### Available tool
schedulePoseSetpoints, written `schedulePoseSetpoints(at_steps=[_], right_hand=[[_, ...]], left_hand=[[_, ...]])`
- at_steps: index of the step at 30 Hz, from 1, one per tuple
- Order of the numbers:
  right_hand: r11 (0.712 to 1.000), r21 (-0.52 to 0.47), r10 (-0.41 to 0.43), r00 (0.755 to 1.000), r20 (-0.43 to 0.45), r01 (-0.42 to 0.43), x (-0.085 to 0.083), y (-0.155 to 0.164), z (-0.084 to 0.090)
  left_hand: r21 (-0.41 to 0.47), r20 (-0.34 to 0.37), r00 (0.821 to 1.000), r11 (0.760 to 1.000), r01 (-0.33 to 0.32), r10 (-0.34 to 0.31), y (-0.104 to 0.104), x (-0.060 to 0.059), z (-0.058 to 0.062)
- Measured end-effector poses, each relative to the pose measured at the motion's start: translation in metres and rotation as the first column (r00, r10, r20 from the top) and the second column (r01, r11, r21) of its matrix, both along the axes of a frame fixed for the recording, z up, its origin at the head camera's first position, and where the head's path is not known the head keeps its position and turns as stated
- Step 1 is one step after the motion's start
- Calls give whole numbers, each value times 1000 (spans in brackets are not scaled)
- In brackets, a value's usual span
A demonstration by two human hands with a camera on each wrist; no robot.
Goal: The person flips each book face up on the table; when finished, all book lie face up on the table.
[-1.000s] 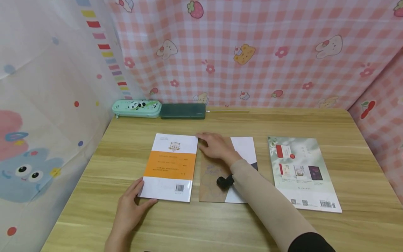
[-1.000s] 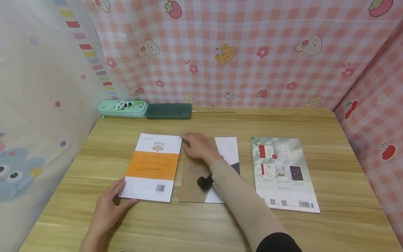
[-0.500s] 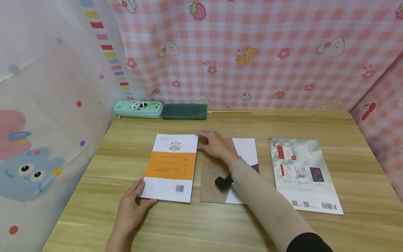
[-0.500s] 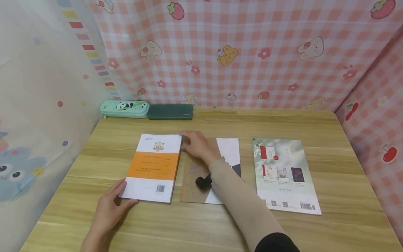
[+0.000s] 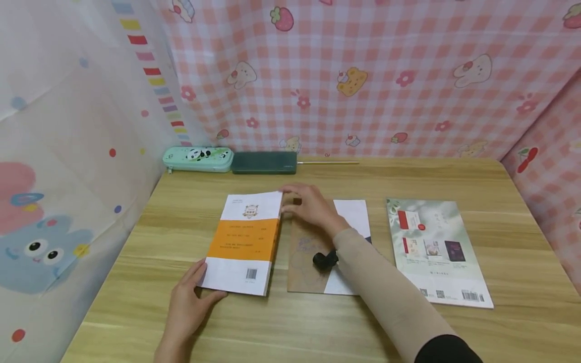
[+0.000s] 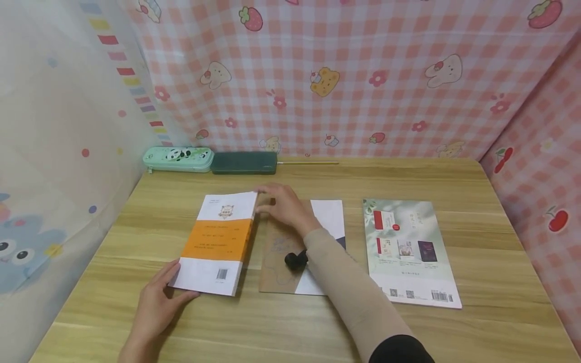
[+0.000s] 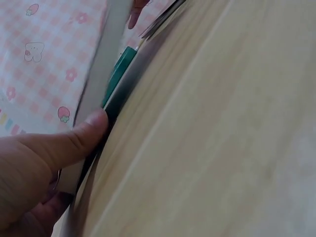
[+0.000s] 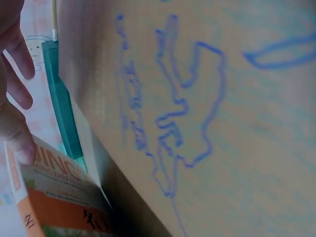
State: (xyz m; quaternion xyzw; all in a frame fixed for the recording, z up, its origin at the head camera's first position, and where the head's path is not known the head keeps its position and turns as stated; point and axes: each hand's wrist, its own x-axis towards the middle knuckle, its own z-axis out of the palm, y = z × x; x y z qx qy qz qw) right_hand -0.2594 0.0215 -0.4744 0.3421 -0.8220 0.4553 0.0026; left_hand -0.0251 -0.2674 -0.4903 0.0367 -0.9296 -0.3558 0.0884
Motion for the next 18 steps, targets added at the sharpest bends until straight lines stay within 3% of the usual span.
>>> schedulePoseSetpoints(at_steps=[10,18], right_hand=[[977,-209,83,986,145,-52,4,-9,22],[962,-264,-24,987,160,66,7,-20,38]], left_hand=[[35,-188,979,996,82,-74,-4,5,-8],[108,-329,944,992,68,-29,-4,8,-10]])
